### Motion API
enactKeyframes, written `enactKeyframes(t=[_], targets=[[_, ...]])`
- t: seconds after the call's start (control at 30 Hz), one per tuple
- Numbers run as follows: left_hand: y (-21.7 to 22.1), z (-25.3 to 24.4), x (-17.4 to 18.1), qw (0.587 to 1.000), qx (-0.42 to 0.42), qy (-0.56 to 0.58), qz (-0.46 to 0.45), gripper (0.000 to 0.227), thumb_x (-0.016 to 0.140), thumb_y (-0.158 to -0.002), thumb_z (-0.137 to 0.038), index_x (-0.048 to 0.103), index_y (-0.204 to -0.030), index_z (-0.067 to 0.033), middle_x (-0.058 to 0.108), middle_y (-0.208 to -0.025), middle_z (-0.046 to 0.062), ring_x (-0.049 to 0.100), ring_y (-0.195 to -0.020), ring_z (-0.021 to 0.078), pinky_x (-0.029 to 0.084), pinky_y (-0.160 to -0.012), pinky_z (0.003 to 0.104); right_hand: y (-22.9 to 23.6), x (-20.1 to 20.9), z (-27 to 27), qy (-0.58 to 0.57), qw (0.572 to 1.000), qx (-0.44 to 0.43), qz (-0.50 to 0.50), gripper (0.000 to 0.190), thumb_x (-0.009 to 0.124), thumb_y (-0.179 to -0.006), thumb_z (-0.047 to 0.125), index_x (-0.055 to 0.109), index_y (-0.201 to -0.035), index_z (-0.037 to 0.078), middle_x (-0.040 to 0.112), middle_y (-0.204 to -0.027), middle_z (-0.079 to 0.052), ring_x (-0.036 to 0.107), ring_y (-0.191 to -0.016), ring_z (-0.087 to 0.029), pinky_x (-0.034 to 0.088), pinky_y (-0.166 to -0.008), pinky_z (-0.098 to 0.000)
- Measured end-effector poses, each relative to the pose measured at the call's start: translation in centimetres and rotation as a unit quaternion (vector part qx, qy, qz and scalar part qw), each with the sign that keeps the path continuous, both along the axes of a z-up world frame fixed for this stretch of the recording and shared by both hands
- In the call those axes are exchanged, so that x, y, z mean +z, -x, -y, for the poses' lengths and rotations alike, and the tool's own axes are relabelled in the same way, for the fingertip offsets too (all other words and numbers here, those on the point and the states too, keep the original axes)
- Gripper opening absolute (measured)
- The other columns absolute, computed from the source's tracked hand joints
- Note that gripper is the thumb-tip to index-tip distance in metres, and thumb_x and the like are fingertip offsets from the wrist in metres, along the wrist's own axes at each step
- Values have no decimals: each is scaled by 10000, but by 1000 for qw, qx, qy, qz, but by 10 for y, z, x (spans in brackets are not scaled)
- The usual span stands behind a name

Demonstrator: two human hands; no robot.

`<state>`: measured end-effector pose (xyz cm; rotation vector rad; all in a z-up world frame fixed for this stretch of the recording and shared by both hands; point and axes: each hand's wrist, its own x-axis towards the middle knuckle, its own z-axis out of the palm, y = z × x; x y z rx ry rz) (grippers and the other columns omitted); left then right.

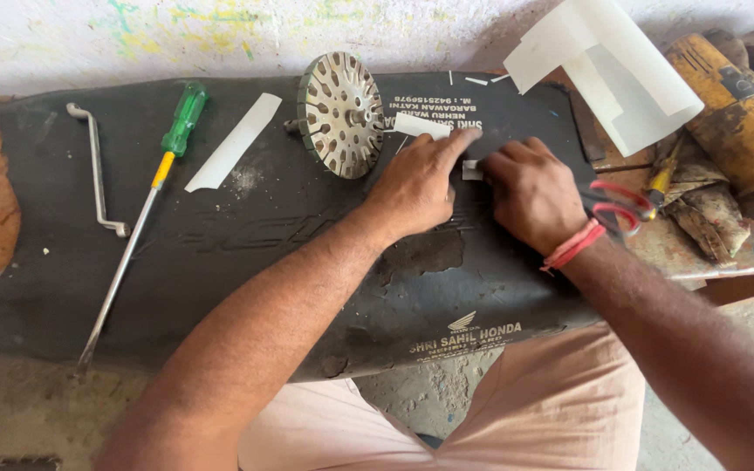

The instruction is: The person cuts small rectangular pieces from a white sheet using scissors and inserts them into the slots of a circular motor stator. The person repeats this process multiple times, placing each piece into a different slot.

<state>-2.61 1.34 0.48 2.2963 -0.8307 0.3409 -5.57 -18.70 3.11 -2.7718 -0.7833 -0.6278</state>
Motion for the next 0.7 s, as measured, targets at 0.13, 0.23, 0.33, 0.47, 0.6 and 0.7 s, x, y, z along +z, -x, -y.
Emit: enactKeyframes(t=[0.13, 0.23, 0.33, 0.47, 0.6, 0.7], targets=[[-6, -1, 0, 997, 25, 69, 29, 573, 790, -807, -52, 561, -1333, -35, 654, -1275, 147, 650, -1155, 303, 567, -987, 422, 6, -9, 6, -70, 993, -60, 70, 99, 708, -905, 36, 704, -1000, 62, 654, -989, -138, 616, -972, -374, 515, -836, -473], [-4, 7, 7, 996, 55, -1, -77, 552, 852, -828, -238, 614, -1262, 8, 644, -1177, 158, 647, -1070, 278, 585, -913, 410, 0, -12, 5, -62, 992, -94, 54, 86, 714, -878, 53, 702, -961, 71, 655, -952, -134, 620, -952, -379, 521, -826, -478], [-2, 16, 9, 994, 67, -84, -36, 559, 869, -791, -279, 646, -1189, 42, 596, -1172, 238, 614, -1025, 334, 561, -845, 465, -4, -16, 6, -76, 991, -102, 49, 64, 710, -905, 54, 691, -965, 69, 656, -967, -135, 622, -969, -381, 515, -841, -488], [-10, 28, 9, 987, 86, -118, -61, 360, 790, -808, -147, 681, -1105, 26, 594, -1226, 225, 627, -1060, 316, 577, -866, 451, -5, -17, 8, -77, 990, -106, 45, 74, 713, -884, 61, 687, -953, 62, 652, -950, -146, 619, -947, -386, 510, -821, -490], [-24, 29, 3, 991, 81, -43, -96, 389, 715, -771, -27, 671, -1156, 15, 668, -1140, 163, 673, -1027, 291, 586, -870, 433, -6, -19, 8, -79, 990, -107, 39, 75, 713, -889, 60, 692, -961, 58, 656, -953, -143, 614, -941, -384, 505, -829, -492], [-28, 23, -3, 989, 63, 22, -131, 294, 688, -828, -22, 705, -1122, -16, 727, -1066, 132, 710, -1013, 285, 592, -893, 431, -7, -17, 8, -83, 992, -87, 38, 86, 718, -904, 67, 710, -990, 69, 665, -981, -133, 609, -972, -376, 498, -866, -489]])
